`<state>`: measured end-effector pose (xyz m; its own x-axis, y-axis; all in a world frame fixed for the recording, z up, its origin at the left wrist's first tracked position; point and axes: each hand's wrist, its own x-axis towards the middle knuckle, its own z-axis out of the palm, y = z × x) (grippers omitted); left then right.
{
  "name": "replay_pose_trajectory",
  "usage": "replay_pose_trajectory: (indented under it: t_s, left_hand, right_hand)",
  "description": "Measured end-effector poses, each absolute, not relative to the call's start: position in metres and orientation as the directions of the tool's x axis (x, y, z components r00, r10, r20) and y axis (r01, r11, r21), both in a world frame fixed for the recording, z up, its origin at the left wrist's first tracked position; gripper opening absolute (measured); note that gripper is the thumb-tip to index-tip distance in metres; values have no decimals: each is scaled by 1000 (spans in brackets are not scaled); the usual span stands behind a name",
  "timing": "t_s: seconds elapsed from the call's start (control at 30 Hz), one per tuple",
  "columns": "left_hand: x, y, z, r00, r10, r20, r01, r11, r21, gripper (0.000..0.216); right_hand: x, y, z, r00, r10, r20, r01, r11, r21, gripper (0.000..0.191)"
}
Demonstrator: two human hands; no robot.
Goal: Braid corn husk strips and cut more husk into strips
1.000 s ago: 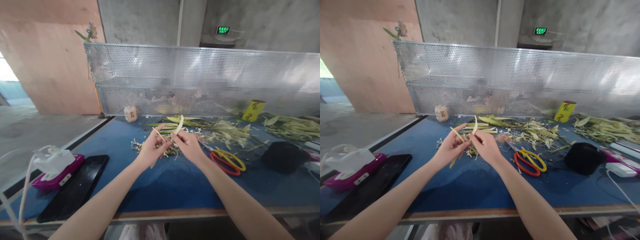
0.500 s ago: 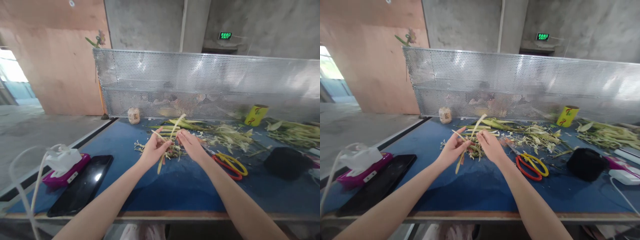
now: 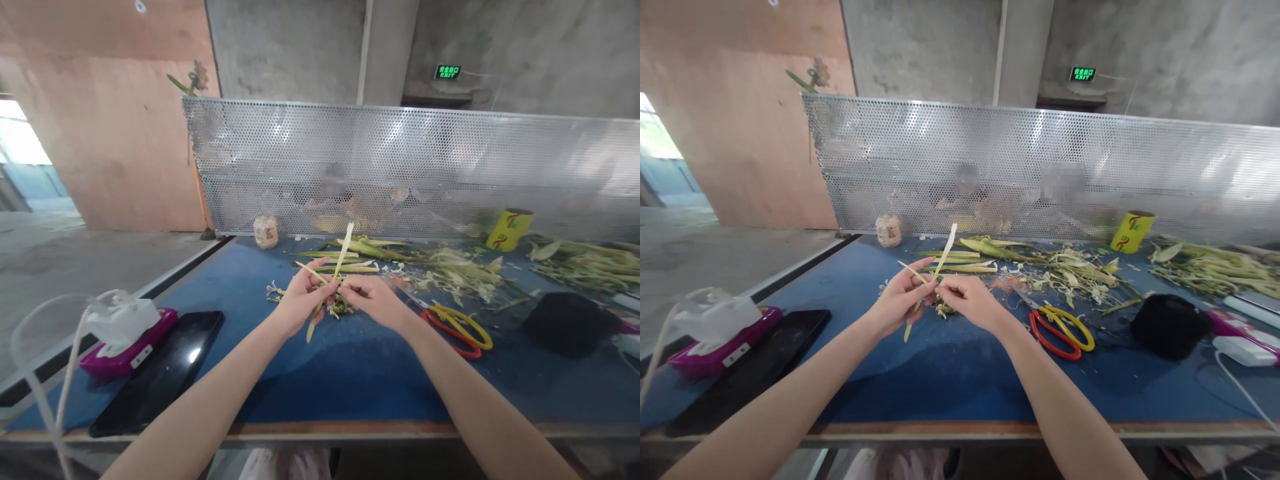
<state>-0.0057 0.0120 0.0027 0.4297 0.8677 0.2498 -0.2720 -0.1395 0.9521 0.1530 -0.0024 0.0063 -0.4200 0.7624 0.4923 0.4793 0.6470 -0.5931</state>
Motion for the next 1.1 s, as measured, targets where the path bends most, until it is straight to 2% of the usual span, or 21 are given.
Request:
replay_pose_trajectory:
  t_s: [0.17, 0.37, 0.5, 0.6, 0.67, 0.77, 0.87, 0.97, 1.1]
  left_hand:
    - [-8, 15, 3, 473, 853, 221, -313, -71, 947, 58]
    - [-9, 17, 3, 494, 827, 270, -333, -108, 937, 55]
    - [-10, 16, 3, 476, 837, 270, -313, -125, 941, 55]
    - [-10, 16, 3, 490, 837, 244, -301, -101, 948, 56]
    - [-10, 16, 2, 504, 831, 236, -320, -74, 945, 56]
    - [-10, 17, 3, 470, 846, 252, -375, -67, 925, 59]
    - [-10, 17, 4, 432, 862, 264, -421, -67, 905, 59]
    - [-11, 16, 6, 408, 875, 262, -423, -73, 903, 54]
    - [-12, 19, 6, 398, 891, 218, -435, -25, 900, 49]
  right_hand:
    - [153, -2, 5, -436, 702, 562, 450, 712, -540, 25]
    - [155, -5, 5, -459, 686, 565, 445, 728, -522, 22]
    - [158, -2, 5, -470, 699, 538, 510, 713, -481, 23]
    - [164, 3, 4, -478, 692, 541, 628, 700, -339, 23]
    - [168, 7, 3, -451, 656, 605, 705, 677, -209, 21]
    - [172, 10, 1, -398, 548, 736, 765, 641, -63, 13]
    - [171, 9, 1, -429, 434, 792, 761, 647, 58, 13]
    - [168, 4, 1, -452, 347, 822, 754, 641, 144, 18]
    - [163, -1, -1, -482, 350, 803, 750, 639, 171, 13]
